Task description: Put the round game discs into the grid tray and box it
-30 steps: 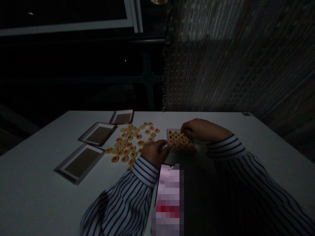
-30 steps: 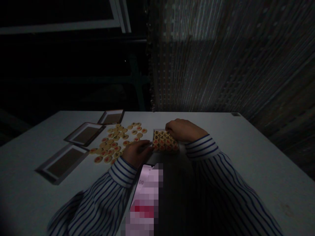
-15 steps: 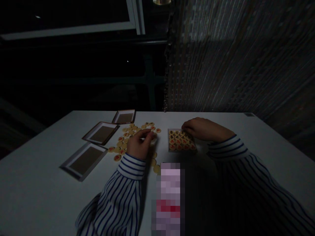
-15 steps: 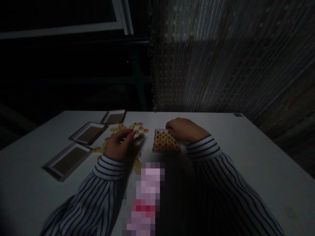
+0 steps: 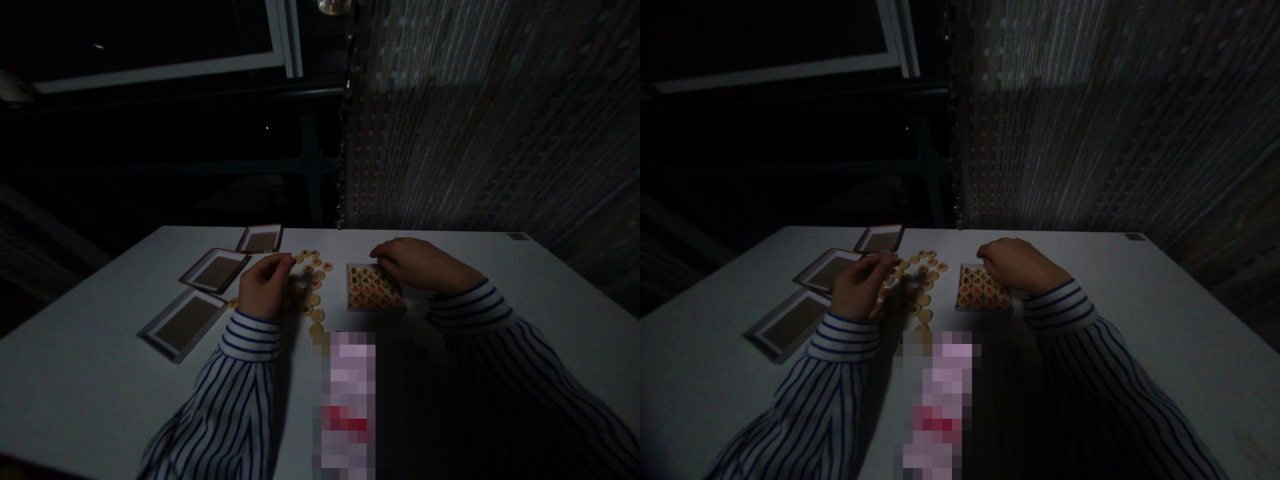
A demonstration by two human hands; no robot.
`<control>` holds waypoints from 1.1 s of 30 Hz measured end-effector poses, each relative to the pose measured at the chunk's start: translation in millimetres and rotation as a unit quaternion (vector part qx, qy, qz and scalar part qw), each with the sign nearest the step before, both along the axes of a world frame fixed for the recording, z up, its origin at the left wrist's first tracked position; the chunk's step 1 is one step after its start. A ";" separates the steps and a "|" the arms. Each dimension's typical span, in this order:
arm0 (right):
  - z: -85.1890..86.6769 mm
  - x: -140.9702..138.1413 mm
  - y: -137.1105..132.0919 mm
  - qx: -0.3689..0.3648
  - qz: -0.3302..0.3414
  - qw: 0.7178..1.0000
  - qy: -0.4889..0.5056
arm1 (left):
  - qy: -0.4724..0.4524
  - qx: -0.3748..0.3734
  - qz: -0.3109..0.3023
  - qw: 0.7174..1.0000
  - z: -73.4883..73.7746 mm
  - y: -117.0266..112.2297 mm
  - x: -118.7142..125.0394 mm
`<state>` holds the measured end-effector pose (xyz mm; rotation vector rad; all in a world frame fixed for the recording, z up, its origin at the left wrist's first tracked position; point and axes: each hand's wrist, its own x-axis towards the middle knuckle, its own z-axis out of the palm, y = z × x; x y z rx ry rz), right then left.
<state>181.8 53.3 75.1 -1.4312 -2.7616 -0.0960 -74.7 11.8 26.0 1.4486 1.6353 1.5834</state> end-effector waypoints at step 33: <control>-5.2 -36.2 -16.9 0.192 0.025 0.972 0.131 | 0.028 0.019 0.090 0.995 -18.3 -2.1 -87.4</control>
